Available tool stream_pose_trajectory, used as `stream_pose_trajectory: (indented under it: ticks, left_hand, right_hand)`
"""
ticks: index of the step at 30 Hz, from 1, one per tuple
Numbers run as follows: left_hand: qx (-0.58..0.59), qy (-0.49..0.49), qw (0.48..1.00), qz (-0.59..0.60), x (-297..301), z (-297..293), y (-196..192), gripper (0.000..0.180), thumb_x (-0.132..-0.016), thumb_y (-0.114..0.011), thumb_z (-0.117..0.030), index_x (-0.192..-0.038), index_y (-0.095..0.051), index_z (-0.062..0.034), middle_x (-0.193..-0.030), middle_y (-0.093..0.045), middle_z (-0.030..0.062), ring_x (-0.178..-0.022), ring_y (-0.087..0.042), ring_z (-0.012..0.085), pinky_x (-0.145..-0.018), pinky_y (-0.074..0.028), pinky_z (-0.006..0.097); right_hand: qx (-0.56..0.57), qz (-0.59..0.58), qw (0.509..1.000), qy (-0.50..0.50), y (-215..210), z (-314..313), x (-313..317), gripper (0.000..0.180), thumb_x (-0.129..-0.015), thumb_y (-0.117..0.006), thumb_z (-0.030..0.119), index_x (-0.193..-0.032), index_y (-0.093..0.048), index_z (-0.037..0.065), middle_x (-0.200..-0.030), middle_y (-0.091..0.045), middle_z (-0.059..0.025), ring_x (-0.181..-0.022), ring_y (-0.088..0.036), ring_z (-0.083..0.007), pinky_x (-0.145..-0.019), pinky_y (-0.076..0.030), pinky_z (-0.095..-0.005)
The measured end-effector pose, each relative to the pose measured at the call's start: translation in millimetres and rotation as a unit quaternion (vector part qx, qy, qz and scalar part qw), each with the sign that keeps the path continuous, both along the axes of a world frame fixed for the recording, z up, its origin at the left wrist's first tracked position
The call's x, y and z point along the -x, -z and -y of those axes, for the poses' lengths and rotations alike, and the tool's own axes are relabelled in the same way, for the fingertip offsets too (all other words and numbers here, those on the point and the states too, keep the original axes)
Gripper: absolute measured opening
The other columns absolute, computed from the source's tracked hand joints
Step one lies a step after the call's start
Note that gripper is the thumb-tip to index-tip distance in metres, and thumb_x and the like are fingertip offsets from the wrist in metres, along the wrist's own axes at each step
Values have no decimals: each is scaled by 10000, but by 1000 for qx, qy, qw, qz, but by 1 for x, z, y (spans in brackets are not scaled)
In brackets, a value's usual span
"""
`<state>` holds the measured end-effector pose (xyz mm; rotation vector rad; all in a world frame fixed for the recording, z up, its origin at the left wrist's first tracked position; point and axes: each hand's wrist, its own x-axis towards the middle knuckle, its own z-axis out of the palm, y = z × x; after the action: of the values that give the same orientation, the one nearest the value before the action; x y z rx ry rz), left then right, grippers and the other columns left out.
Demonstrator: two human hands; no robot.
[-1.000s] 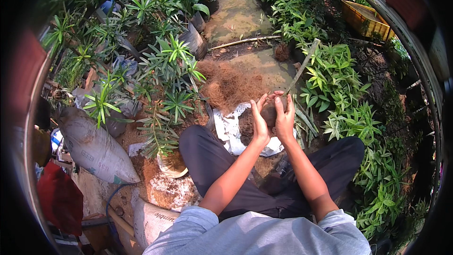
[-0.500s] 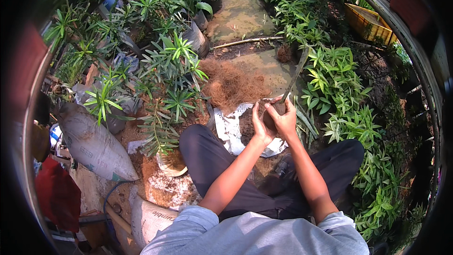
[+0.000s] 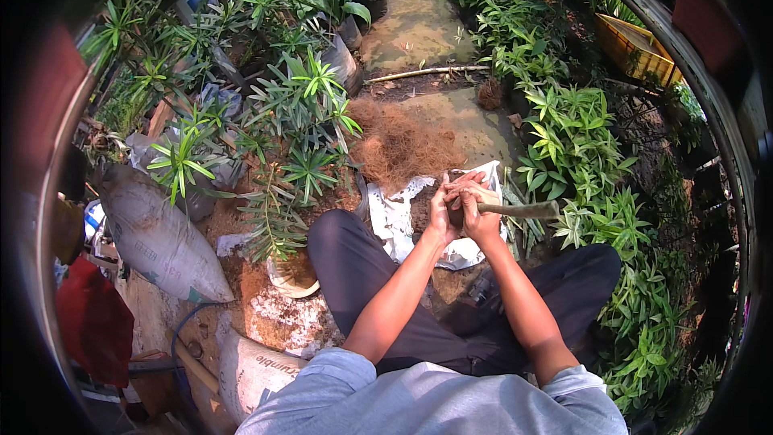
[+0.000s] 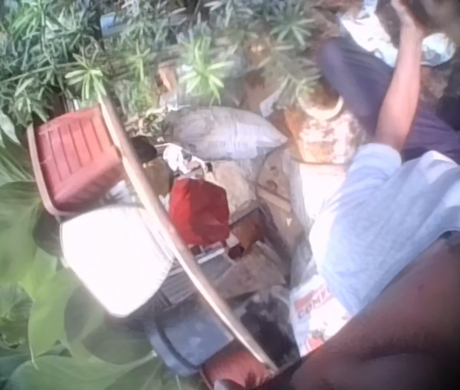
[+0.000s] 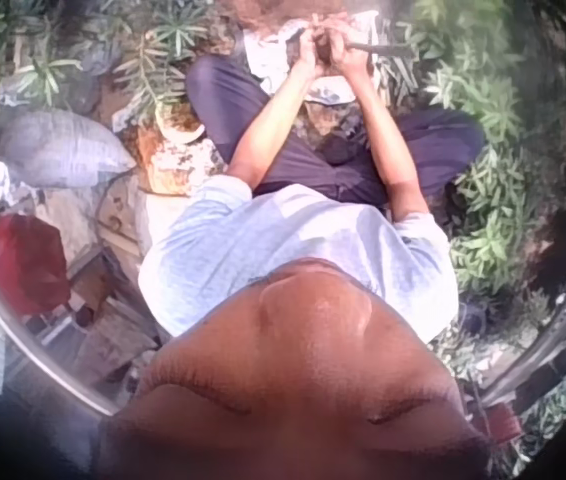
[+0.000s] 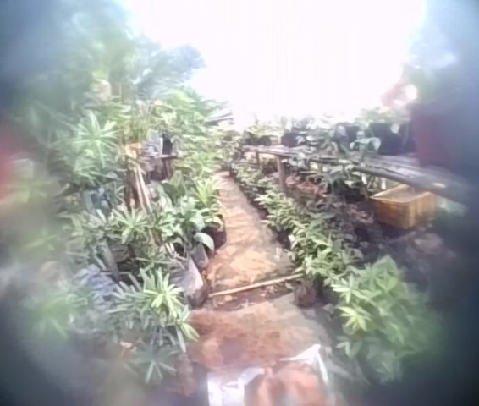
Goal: The person sits on the ground and packs soil around a plant root ball by hand. They repeatedly scoop soil from a nearby pile and press it into the root mass to form a compact ball.
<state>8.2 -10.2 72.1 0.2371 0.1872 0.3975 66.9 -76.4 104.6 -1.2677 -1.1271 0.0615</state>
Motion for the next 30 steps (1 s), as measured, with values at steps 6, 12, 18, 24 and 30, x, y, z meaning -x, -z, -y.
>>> stream_pose_trajectory:
  ticks: [6, 12, 18, 24, 30]
  left_hand:
    - [-96, 61, 993, -8, 6, -6, -4, 722, -994, -393, -574, -1361, -482, 42, -1432, -488, 203, -1343, -453, 373, -1087, -407, 531]
    - [-107, 82, 991, 10, 8, -5, -1, 758, -991, -341, -589, -1399, -449, 42, -1451, -473, 197, -1318, -480, 351, -1110, -393, 476]
    - [-46, 48, 998, -20, 7, -2, -13, 740, -951, -378, -633, -1378, -465, -35, -1394, -515, 144, -1354, -443, 267, -1124, -362, 451]
    - [-114, -58, 979, -158, -9, 10, 10, 577, -965, -411, -593, -1166, -599, -86, -1159, -645, 92, -1100, -607, 223, -976, -464, 400]
    - [-39, 36, 997, -54, -5, -7, 51, 432, -996, -496, -447, -1144, -617, -60, -1018, -667, 79, -969, -627, 198, -863, -503, 343]
  right_hand:
    - [-86, 24, 995, 36, -6, 3, 13, 393, -1007, -514, 131, -667, -588, -51, -740, -678, -154, -762, -686, -270, -726, -519, -337]
    - [-68, -18, 994, 78, 13, 6, 12, 386, -1006, -492, 128, -687, -609, -54, -767, -695, -148, -703, -676, -256, -685, -516, -322]
    - [-73, -395, 904, 147, -2, -7, -13, 481, -1065, -443, 339, -736, -554, 6, -813, -634, -89, -793, -606, -189, -805, -492, -337]
    - [-5, -239, 966, 99, -10, 3, -3, 278, -1022, -560, 246, -950, -576, -22, -892, -707, -150, -765, -657, -144, -762, -509, -300]
    - [-64, -224, 969, 84, 25, 0, 11, 204, -989, -600, 126, -1077, -444, 28, -843, -695, -139, -591, -613, -100, -498, -436, -190]
